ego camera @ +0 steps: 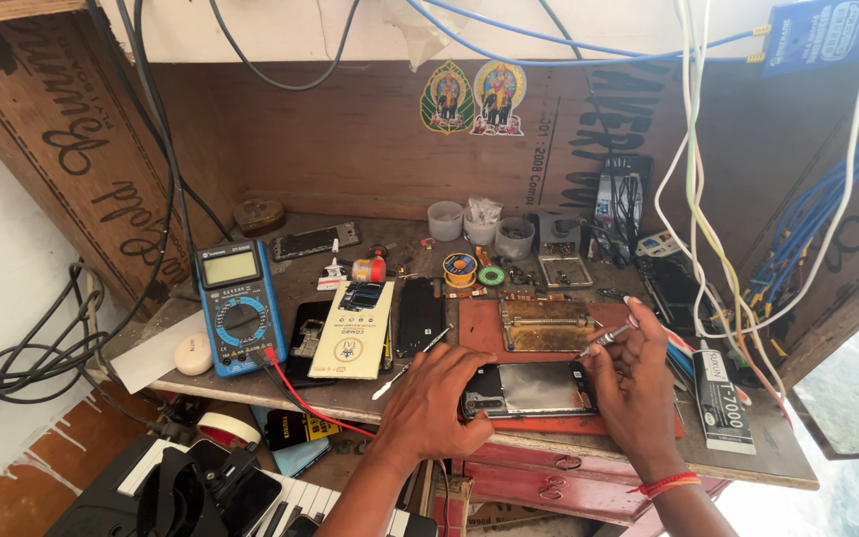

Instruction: The person works at a cluttered repair bench on a disassembled smartphone. They use a screwdriver on the phone's edge, then hold the phone with both hands and press a silver battery or back panel into the phone body, repeatedly aligning and pressing it into place.

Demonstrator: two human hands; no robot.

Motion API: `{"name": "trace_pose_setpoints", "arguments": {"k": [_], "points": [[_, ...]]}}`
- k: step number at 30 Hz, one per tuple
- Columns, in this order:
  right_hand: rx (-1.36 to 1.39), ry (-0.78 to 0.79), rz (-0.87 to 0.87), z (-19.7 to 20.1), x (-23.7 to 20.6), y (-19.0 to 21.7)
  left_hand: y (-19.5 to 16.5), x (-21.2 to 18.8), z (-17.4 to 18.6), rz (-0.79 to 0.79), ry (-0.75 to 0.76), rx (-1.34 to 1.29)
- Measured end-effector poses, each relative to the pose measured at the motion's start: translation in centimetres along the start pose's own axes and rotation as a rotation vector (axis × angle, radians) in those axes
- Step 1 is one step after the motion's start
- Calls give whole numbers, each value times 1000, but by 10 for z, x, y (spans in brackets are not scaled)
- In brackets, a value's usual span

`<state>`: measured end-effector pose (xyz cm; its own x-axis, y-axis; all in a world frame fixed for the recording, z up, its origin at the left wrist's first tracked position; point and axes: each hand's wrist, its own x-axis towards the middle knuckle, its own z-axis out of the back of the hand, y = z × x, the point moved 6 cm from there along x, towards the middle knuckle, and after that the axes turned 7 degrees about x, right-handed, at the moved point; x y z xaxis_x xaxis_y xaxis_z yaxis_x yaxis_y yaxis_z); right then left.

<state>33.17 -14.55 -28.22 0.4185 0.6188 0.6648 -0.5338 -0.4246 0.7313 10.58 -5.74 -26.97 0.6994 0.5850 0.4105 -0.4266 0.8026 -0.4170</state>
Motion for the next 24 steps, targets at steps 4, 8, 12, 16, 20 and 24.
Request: {"name": "trace_pose_setpoints", "arguments": {"k": [4,8,12,16,20,24], "points": [[-5,1,-15,1,-2,-1,0,1,0,-28,-16,3],[-2,-1,-3,1,-1,0,0,0,-1,-16,-14,5],[-5,0,0,0,-1,2,1,0,-1,6,-4,6],[-17,-8,-35,1,-1,1,0,0,0,-3,-5,0],[2,-8,0,1,-1,3,0,0,-1,5,1,-6],[-14,-3,-16,0,0,3,1,0,-1,20,7,-4]]}}
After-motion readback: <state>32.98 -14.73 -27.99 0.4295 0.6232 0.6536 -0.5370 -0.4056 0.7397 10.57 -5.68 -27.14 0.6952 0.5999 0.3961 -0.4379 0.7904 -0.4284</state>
